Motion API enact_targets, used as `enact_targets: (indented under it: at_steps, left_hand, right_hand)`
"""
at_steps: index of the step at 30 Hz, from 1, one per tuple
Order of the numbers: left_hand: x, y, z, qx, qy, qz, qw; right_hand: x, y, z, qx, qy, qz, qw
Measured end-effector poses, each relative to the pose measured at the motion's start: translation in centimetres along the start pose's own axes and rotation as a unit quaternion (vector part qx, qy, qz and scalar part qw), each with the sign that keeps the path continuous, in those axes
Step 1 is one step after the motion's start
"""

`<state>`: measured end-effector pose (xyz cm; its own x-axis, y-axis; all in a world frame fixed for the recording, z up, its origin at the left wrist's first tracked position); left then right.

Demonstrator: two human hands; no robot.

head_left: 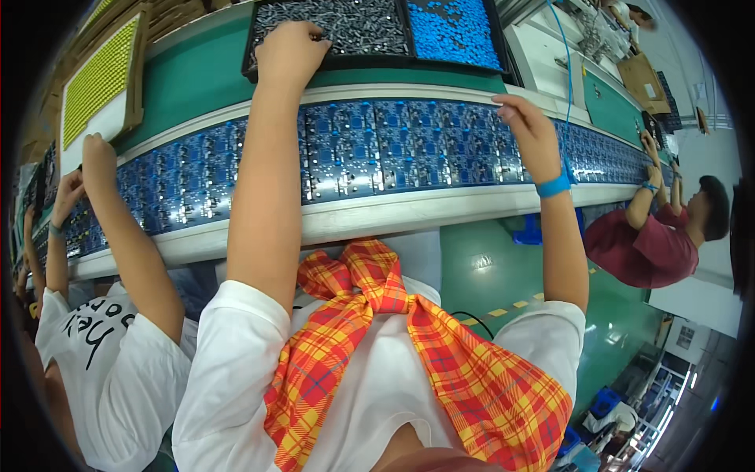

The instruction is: The person assembles circuit boards on an assembly line by taking electronic components from trays, inserting them into the boards, and pressing them into place by hand.

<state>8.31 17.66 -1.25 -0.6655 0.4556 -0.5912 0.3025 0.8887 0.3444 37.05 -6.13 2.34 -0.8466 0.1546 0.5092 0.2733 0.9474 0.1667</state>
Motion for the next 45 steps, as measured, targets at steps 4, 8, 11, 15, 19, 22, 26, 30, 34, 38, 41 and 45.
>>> enact_targets:
  at_steps: [4,8,11,15,19,22,26,30,34,38,41,45]
  left_hand:
    - [-0.6,0.3,0.9,0.031,0.022,-0.033,0.999]
    - [-1.3,-0.1,0.1,0.004,-0.043,-0.034,0.998]
    - [-0.7,0.5,-0.1,-0.026,-0.079,-0.016,0.996]
    - [-3.5,0.0,-0.3,-0.012,-0.178,0.044,0.983]
    - [-8.8,-2.4,-0.2,0.029,-0.261,0.082,0.961]
    - [-11.3,-4.0,0.8,0.062,-0.271,0.113,0.954]
    - [-13.2,-5.5,2.2,0.117,-0.251,0.156,0.948]
    - [-14.1,-6.1,2.8,0.169,-0.254,0.137,0.942]
    - [-14.5,-6.6,3.3,0.214,-0.25,0.118,0.937]
    - [-14.1,-6.8,4.2,0.23,-0.275,0.11,0.927]
    - [-14.0,-6.9,4.6,0.23,-0.287,0.126,0.921]
    - [-14.2,-7.3,5.2,0.263,-0.297,0.115,0.911]
  right_hand:
    - [0.5,-3.4,1.5,0.087,-0.008,0.029,0.996]
    - [1.4,-4.3,2.6,0.127,-0.068,-0.013,0.99]
    - [2.1,-4.1,3.0,0.113,-0.124,-0.087,0.982]
    - [3.4,-4.1,3.4,0.083,-0.181,-0.156,0.967]
    - [3.0,-4.0,3.8,0.093,-0.186,-0.12,0.971]
    - [3.3,-4.2,3.8,0.072,-0.192,-0.154,0.966]
    - [4.0,-4.4,4.2,0.07,-0.271,-0.175,0.944]
    - [4.1,-4.3,4.1,0.053,-0.236,-0.167,0.956]
    - [4.0,-4.0,4.0,0.063,-0.238,-0.158,0.956]
    - [3.5,-3.8,4.3,0.098,-0.237,-0.131,0.958]
    - [4.1,-4.1,4.4,0.097,-0.28,-0.191,0.936]
    - [4.2,-4.6,4.3,0.102,-0.272,-0.171,0.942]
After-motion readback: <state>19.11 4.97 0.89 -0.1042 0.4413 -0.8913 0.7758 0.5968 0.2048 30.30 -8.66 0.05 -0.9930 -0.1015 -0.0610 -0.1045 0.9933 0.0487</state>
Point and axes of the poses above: each hand's wrist, its own y-axis towards the middle knuckle, its own z-axis out of the palm, x = y × z, the point moved 8 cm from there along y, towards the middle knuckle, and after that the axes turned 15 degrees about -y, right-handed, at the moved point
